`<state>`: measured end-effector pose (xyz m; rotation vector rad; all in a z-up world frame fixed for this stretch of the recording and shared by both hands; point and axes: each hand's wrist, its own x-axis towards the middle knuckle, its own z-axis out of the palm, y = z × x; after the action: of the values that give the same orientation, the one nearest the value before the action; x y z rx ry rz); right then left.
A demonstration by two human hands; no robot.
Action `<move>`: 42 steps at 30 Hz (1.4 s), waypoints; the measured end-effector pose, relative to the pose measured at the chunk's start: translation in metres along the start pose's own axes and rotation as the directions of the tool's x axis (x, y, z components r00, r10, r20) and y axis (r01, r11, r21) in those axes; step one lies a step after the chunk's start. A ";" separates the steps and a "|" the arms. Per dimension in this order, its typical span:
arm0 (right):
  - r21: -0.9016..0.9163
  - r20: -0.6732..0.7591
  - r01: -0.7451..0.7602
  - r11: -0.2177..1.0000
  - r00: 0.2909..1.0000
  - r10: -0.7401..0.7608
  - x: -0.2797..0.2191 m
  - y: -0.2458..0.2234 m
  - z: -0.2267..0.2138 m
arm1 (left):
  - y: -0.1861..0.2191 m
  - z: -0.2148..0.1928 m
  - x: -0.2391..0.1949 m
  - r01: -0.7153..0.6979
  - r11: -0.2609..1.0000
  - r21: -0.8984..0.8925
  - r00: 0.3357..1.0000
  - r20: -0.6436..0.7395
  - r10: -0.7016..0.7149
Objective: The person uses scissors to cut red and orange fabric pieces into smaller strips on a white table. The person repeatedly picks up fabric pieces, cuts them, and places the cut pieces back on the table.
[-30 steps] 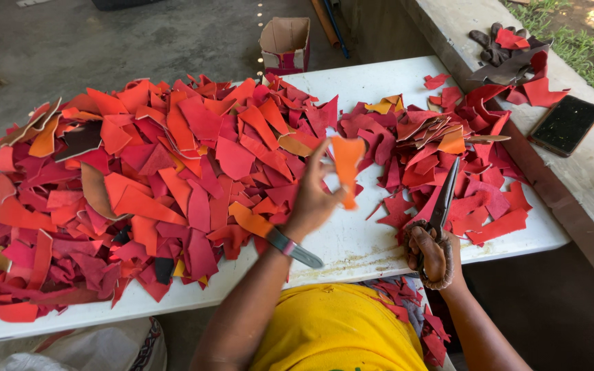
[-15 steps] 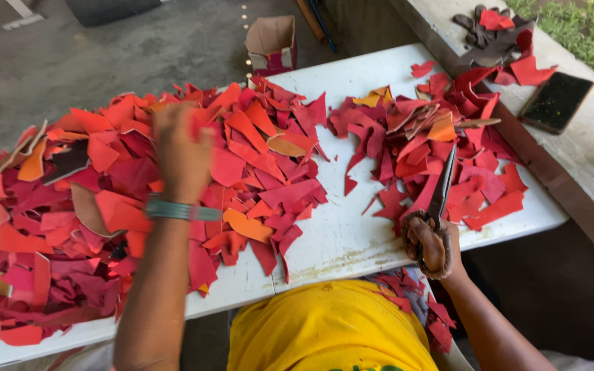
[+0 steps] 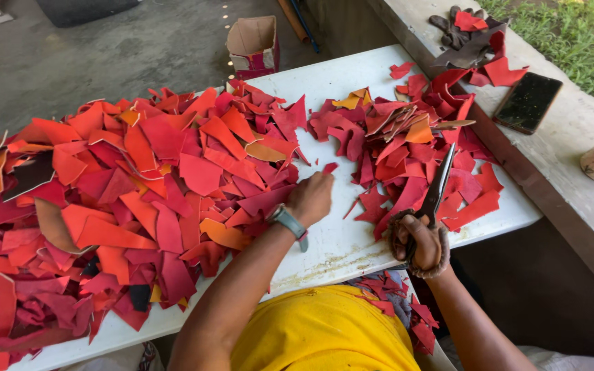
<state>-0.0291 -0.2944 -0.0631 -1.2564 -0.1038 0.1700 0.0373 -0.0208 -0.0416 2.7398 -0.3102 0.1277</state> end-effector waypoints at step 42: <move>0.123 -0.023 -0.048 0.991 0.998 0.051 0.015 0.007 -0.011 | 0.031 -0.017 -0.064 -0.070 0.175 -0.982 0.952 -0.118 -0.283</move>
<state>-0.0133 -0.2997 -0.0731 -1.1391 -0.0388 0.1995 -0.0329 -0.0296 -0.0228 1.3280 -0.0367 0.1842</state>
